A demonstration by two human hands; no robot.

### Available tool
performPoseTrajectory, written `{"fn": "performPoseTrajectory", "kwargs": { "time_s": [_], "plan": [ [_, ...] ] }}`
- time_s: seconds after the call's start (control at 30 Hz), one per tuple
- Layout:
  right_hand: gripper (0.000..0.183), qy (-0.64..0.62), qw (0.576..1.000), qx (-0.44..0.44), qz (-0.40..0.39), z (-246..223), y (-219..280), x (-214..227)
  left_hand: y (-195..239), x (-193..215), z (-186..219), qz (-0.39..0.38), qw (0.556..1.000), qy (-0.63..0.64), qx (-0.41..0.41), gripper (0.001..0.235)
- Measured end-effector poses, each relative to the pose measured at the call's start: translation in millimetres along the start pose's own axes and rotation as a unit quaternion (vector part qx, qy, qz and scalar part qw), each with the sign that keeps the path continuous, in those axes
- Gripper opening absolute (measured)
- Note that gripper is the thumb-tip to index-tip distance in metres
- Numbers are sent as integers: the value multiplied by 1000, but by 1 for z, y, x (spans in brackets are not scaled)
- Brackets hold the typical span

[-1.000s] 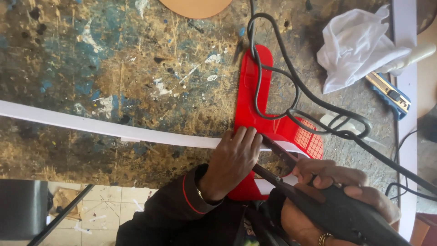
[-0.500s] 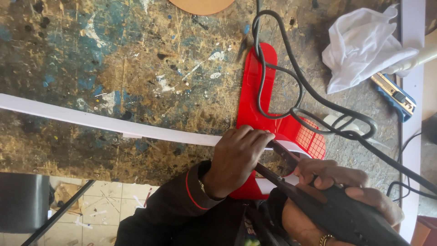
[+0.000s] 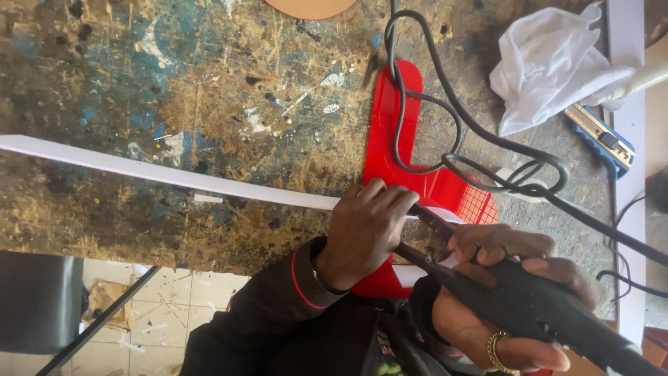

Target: Assembling a 3D sign letter by gluing a white plastic edging strip to a red acrylic letter base, using a heat gun to help bend the strip around curves.

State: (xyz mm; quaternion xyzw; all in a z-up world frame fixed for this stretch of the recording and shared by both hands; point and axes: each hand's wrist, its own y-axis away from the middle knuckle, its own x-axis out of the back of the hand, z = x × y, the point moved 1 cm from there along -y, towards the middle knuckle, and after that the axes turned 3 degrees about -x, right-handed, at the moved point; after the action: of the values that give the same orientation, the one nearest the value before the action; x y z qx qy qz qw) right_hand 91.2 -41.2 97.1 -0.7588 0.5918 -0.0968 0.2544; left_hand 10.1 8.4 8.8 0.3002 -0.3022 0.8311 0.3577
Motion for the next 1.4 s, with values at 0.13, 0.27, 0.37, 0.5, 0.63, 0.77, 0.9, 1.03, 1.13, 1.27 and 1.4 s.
{"fn": "performPoseTrajectory", "kwargs": {
  "time_s": [0.13,0.27,0.37,0.5,0.63,0.77,0.9,1.03,1.13,1.27,1.4],
  "plan": [
    [69,-19,999,36,22,0,-1,-6,0,-2,0,16,1000,9,4,26],
    [70,-4,1000,-3,11,-8,0,-7,3,-6,0,6,1000,3,4,28],
    [72,17,1000,4,15,-10,0,-10,4,-8,0,15,1000,2,3,30],
    [76,14,999,-40,-20,-11,2,-3,4,-12,-1,18,1000,8,0,28],
    [77,37,999,8,-7,-11,2,-4,6,-13,1,3,1000,9,-2,38],
    [74,-4,999,-43,-13,-8,2,0,5,-19,-3,25,1000,-3,1,24],
    [70,2,1000,-6,-24,-4,-1,6,6,-18,-3,26,1000,10,-2,25],
    [73,0,999,-23,-43,-7,1,5,6,-20,-2,34,999,10,-1,22],
    [73,-4,999,-35,-18,-8,2,0,7,-20,-3,25,1000,1,5,20],
    [74,2,999,-32,-29,-8,1,4,7,-20,-1,26,1000,-5,5,22],
    [73,9,1000,-21,-14,-8,1,1,6,-20,-1,30,999,2,9,21]
  ]
}}
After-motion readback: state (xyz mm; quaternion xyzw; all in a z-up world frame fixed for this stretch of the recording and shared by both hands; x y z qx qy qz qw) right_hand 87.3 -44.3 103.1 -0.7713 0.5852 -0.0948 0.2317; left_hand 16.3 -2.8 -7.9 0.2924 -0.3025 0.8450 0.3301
